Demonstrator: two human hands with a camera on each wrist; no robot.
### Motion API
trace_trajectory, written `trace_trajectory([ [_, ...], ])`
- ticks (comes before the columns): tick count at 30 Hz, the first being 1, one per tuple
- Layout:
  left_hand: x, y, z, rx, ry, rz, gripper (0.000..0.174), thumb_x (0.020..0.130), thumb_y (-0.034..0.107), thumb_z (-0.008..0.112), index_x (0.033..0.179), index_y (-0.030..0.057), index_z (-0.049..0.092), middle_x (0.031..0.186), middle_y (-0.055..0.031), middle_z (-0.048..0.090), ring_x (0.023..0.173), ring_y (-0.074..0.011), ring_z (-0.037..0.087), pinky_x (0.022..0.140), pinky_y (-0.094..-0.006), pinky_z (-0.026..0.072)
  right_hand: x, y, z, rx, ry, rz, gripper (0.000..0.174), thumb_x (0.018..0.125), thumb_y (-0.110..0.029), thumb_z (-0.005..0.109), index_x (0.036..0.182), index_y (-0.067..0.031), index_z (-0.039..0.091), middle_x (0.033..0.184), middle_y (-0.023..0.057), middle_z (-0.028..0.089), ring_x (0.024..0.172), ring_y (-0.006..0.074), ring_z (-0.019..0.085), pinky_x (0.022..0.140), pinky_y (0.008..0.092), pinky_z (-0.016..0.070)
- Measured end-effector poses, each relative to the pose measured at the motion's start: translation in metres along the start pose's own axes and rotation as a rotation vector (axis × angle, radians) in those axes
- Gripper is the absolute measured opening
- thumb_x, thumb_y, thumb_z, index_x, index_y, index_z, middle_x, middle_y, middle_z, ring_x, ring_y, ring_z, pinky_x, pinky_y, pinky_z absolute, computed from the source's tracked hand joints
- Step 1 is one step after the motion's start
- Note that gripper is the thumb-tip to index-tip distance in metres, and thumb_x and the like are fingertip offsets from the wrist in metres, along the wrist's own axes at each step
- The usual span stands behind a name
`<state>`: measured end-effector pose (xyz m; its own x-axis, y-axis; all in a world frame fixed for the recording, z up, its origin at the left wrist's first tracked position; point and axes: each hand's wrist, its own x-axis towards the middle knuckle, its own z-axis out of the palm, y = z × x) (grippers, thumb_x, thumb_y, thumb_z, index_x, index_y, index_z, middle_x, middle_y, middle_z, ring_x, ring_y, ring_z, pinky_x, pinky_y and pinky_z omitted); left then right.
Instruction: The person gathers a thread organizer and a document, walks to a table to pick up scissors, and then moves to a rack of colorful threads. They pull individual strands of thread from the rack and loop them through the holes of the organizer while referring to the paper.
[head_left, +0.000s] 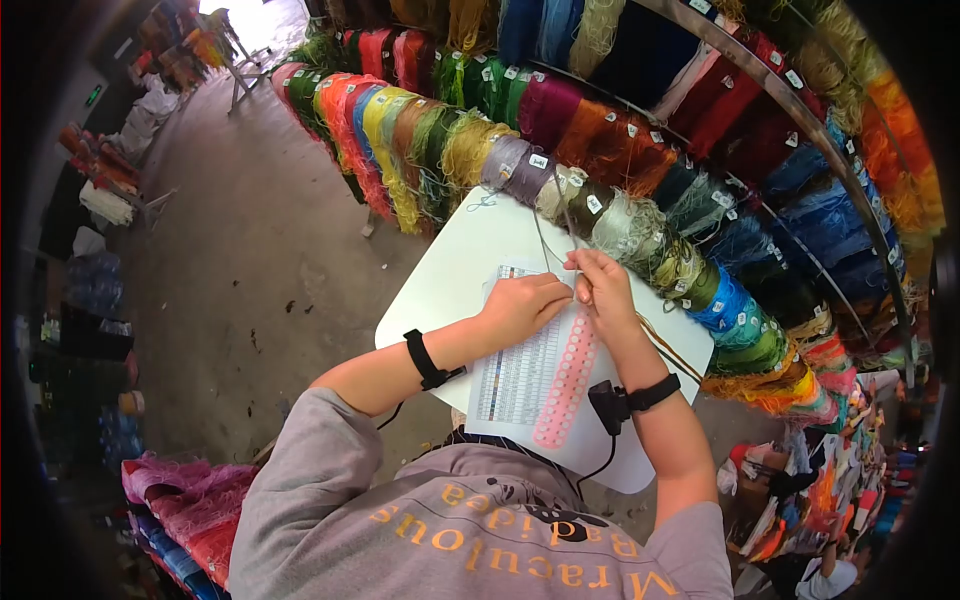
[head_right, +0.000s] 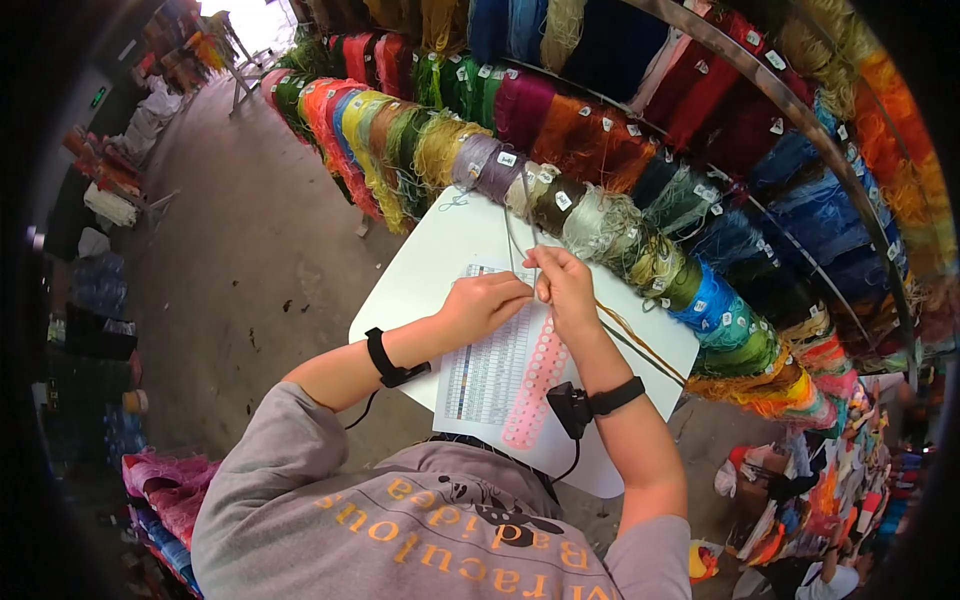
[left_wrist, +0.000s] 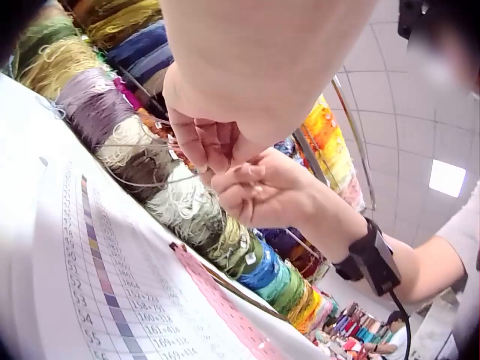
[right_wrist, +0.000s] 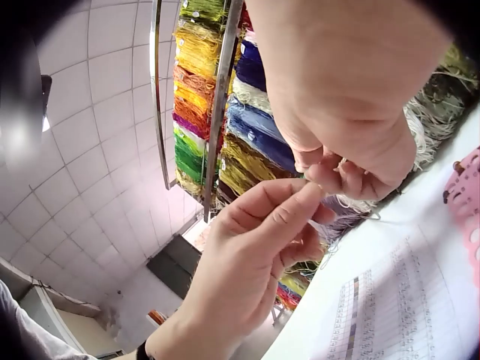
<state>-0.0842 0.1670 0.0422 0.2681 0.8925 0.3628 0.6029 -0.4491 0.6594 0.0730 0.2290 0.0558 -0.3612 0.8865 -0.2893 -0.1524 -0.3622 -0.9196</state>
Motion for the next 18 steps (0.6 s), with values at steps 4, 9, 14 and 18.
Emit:
trace_trajectory([
  [4, 0.006, 0.025, -0.028, -0.278, 0.294, -0.134, 0.011, 0.084, 0.011, 0.058, 0.094, 0.008, 0.063, 0.097, -0.0097, 0.064, 0.077, -0.0254, 0.064, 0.065, -0.0345, 0.0515, -0.038, -0.024, 0.0, 0.127, -0.003, -0.054, 0.021, 0.092, -0.019, 0.057, 0.094, 0.0008, 0.062, 0.073, 0.001, 0.058, 0.048, 0.0053, 0.041, 0.046, 0.0179, 0.032],
  [9, 0.007, 0.065, -0.054, -0.51, -0.091, 0.086, 0.017, 0.087, 0.009, 0.056, 0.103, 0.0044, 0.062, 0.093, -0.0114, 0.063, 0.078, -0.0225, 0.062, 0.067, -0.0329, 0.0488, -0.15, -0.079, 0.025, -0.718, -0.146, -0.424, 0.01, 0.086, -0.013, 0.063, 0.087, -0.0035, 0.064, 0.067, 0.0014, 0.056, 0.058, 0.0094, 0.049, 0.054, 0.022, 0.0388],
  [14, -0.011, 0.06, -0.039, -0.608, -0.449, 0.174, 0.018, 0.091, 0.01, 0.053, 0.103, 0.0003, 0.062, 0.087, -0.0097, 0.062, 0.074, -0.0184, 0.058, 0.063, -0.0284, 0.046, -0.213, -0.102, -0.019, -0.249, 0.017, -0.767, 0.018, 0.079, -0.019, 0.071, 0.078, -0.0074, 0.058, 0.074, 0.0043, 0.055, 0.063, 0.0148, 0.049, 0.054, 0.0259, 0.0362],
  [18, -0.031, 0.034, -0.047, -0.715, -0.58, -0.177, 0.02, 0.093, 0.015, 0.053, 0.097, -0.002, 0.063, 0.079, -0.0063, 0.059, 0.068, -0.0138, 0.052, 0.065, -0.0286, 0.0447, -0.256, -0.132, -0.08, 0.352, 0.077, -0.794, 0.019, 0.082, -0.02, 0.067, 0.077, -0.0099, 0.052, 0.097, 0.0039, 0.05, 0.091, 0.0182, 0.047, 0.072, 0.0291, 0.0381],
])
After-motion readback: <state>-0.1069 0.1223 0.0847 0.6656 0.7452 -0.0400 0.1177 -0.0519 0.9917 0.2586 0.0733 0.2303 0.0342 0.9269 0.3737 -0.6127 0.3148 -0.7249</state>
